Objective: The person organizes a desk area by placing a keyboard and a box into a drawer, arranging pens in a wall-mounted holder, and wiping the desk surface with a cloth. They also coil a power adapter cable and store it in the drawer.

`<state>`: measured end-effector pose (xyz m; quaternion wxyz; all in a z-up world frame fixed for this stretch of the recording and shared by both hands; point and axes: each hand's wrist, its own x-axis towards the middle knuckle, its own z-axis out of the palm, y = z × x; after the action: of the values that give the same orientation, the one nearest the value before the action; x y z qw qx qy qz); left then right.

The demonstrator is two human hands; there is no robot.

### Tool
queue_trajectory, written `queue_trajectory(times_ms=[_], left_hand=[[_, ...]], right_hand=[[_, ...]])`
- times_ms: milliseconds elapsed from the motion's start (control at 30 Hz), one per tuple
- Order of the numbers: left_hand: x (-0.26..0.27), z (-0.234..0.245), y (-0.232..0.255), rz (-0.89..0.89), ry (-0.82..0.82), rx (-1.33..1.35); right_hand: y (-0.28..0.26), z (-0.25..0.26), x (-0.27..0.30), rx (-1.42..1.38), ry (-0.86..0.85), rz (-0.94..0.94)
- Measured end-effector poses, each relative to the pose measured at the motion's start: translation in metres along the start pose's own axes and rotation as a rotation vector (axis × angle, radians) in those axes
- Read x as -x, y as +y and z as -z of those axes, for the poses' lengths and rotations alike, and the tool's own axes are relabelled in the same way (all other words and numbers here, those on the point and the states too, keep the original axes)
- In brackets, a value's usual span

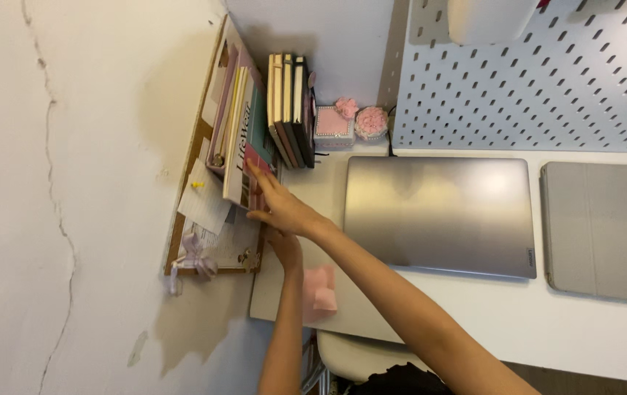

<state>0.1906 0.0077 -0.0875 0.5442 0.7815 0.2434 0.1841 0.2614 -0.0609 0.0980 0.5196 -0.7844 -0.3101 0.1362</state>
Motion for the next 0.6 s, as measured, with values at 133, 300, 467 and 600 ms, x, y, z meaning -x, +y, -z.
queue_trajectory(times_ms=[133, 300, 467, 600], left_hand=[[-0.021, -0.018, -0.019, -0.355, -0.277, 0.009], [-0.076, -0.037, -0.051, 0.158, -0.356, 0.754], [-0.114, -0.049, -0.057, 0.146, -0.526, 0.584], [-0.09, -0.041, -0.042, 0.606, -0.205, 0.207]], right_hand=[[0.015, -0.008, -0.004, 0.058, 0.087, 0.112], [0.018, -0.002, -0.012, -0.055, 0.13, -0.028], [0.027, 0.024, -0.01, -0.13, 0.353, -0.082], [0.041, 0.046, -0.002, -0.084, 0.6, -0.262]])
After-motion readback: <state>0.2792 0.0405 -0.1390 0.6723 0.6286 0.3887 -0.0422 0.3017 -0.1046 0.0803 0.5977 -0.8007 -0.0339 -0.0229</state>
